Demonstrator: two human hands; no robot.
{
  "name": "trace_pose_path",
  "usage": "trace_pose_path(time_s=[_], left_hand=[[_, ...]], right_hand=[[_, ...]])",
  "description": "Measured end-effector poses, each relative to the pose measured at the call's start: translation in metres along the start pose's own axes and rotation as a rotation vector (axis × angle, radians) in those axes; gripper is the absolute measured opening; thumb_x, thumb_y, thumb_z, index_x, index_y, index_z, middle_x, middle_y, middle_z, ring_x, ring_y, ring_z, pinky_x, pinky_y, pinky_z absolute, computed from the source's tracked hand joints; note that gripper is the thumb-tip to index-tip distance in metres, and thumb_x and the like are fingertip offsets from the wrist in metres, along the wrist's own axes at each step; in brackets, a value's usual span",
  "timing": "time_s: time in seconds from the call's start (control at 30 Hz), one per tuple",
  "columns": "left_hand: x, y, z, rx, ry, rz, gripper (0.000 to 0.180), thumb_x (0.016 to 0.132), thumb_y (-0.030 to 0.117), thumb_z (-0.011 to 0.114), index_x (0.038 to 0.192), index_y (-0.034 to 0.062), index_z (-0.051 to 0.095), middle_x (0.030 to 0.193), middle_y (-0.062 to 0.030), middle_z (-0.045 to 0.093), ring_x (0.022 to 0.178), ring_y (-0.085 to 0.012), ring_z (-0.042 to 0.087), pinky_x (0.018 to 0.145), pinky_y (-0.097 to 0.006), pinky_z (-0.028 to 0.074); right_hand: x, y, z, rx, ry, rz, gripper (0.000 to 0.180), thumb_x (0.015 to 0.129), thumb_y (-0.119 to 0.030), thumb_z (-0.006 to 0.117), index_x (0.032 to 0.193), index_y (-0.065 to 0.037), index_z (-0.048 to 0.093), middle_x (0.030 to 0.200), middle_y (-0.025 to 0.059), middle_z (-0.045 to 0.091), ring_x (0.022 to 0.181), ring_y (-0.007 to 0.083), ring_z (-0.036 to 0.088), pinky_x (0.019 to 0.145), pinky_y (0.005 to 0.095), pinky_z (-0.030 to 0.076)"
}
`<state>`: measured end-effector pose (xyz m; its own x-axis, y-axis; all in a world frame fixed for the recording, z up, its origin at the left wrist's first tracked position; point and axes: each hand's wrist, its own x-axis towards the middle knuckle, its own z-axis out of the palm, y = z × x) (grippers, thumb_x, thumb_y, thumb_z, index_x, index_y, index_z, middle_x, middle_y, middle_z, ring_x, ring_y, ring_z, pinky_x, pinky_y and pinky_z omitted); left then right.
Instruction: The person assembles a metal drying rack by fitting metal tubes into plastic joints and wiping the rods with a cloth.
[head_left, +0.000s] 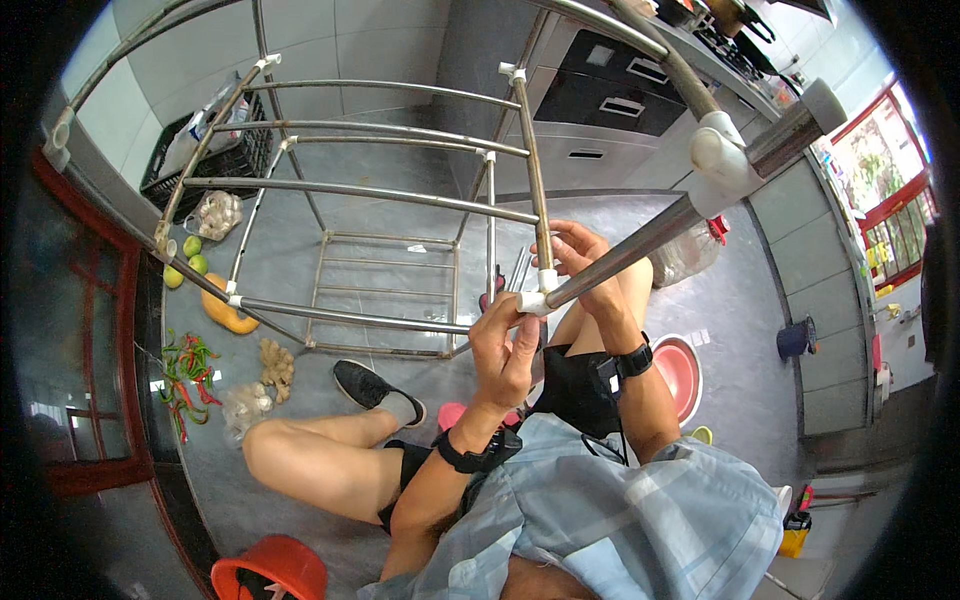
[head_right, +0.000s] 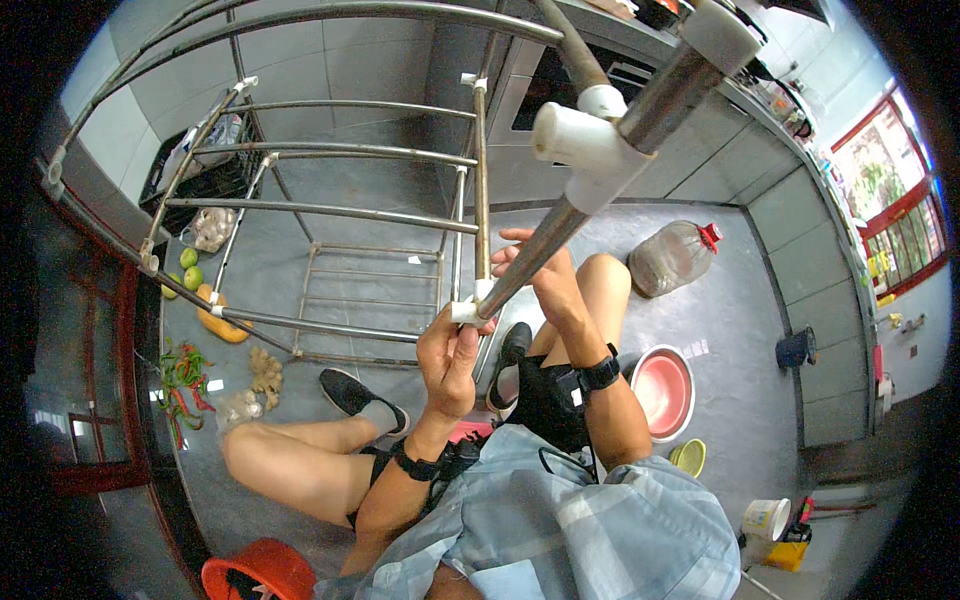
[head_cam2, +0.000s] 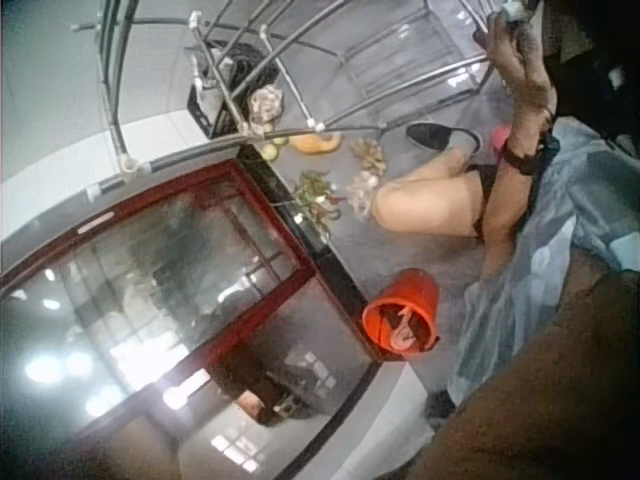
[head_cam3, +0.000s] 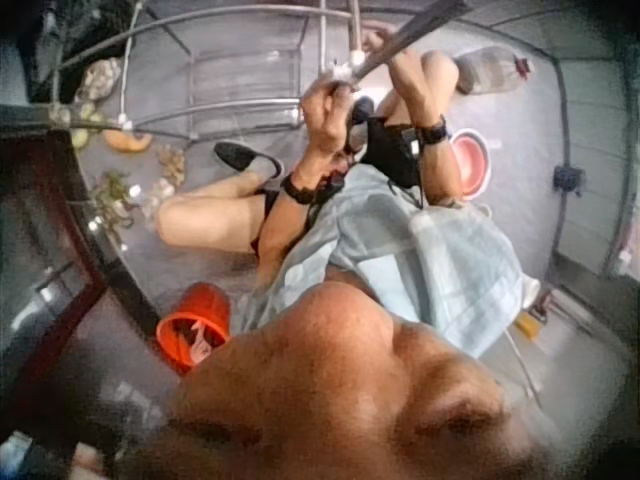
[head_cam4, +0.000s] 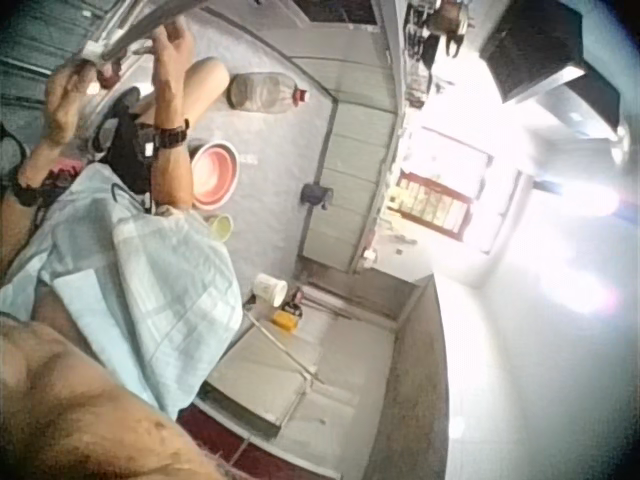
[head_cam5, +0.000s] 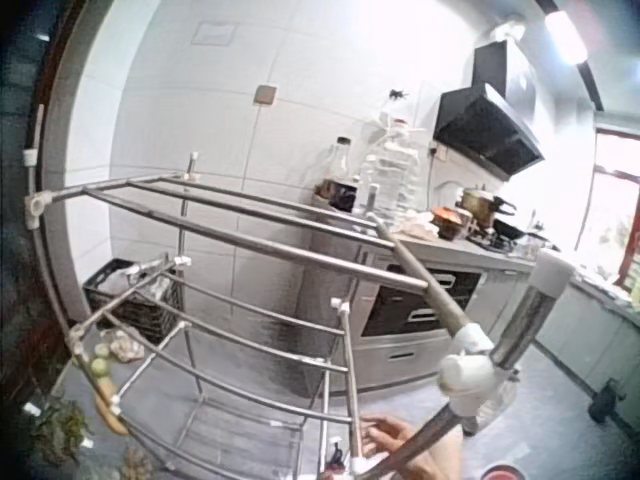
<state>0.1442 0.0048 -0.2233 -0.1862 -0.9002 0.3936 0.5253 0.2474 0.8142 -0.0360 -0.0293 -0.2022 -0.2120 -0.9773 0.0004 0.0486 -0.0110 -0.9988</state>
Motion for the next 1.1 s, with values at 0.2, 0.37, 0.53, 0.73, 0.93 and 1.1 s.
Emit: trace_pose_path(time_s=[0.2,0.37,0.53,0.73,0.93,1.1], left_hand=[[0.029,-0.007,-0.023,-0.486,0.165,-0.235,0.022,0.091,0.008,0.054,0.104,-0.0066,0.064,0.096,-0.0134,0.066,0.088,-0.0179,0.062,0.079,-0.030,0.050],[0.146,-0.065,-0.067,-0.004,0.248,-0.251,0.017,0.089,0.002,0.059,0.105,-0.0027,0.062,0.089,-0.0073,0.068,0.076,-0.0123,0.059,0.069,-0.025,0.048],[0.257,-0.083,-0.044,0.709,0.066,0.331,0.052,0.079,0.005,0.070,0.129,0.0032,0.054,0.123,-0.0182,0.062,0.110,-0.0306,0.063,0.089,-0.036,0.053],[0.306,-0.112,-0.033,0.119,-0.161,0.091,0.056,0.090,0.001,0.057,0.143,0.0030,0.039,0.146,-0.0195,0.042,0.138,-0.0288,0.039,0.103,-0.034,0.045],[0.322,-0.118,-0.022,-0.510,-0.219,-0.008,0.053,0.099,0.016,0.052,0.145,-0.0028,0.034,0.147,-0.0183,0.041,0.136,-0.0231,0.040,0.109,-0.032,0.038],[0.334,-0.112,-0.022,-0.273,-0.413,-0.053,0.056,0.100,0.023,0.050,0.145,-0.0055,0.034,0.102,-0.0059,0.061,0.095,-0.0132,0.057,0.091,-0.026,0.045]], right_hand=[[0.035,-0.016,-0.026,-0.102,0.006,-0.109,0.037,0.094,-0.025,0.064,0.117,0.004,0.058,0.088,0.0126,0.069,0.078,0.0186,0.068,0.067,0.0308,0.056],[0.113,-0.068,-0.009,-0.075,-0.033,0.022,0.041,0.101,-0.037,0.047,0.119,-0.002,0.058,0.094,0.0076,0.067,0.077,0.0136,0.064,0.057,0.0294,0.052],[0.169,-0.098,-0.012,-1.130,0.237,-0.680,0.046,0.085,-0.015,0.069,0.125,0.001,0.054,0.111,0.0189,0.065,0.086,0.0289,0.068,0.070,0.0387,0.057],[0.178,-0.057,0.008,-1.506,0.195,-1.001,0.065,0.078,-0.034,0.079,0.126,-0.001,0.049,0.094,0.0141,0.063,0.080,0.0287,0.066,0.066,0.0376,0.055],[0.216,-0.055,0.026,-1.315,0.468,-1.153,0.040,0.083,-0.030,0.075,0.108,-0.002,0.062,0.084,0.0143,0.066,0.072,0.0280,0.068,0.063,0.0359,0.055],[0.231,-0.046,0.018,-1.235,0.508,-1.283,0.030,0.083,-0.021,0.074,0.102,-0.001,0.065,0.082,0.0152,0.066,0.069,0.0290,0.067,0.060,0.0356,0.054]])
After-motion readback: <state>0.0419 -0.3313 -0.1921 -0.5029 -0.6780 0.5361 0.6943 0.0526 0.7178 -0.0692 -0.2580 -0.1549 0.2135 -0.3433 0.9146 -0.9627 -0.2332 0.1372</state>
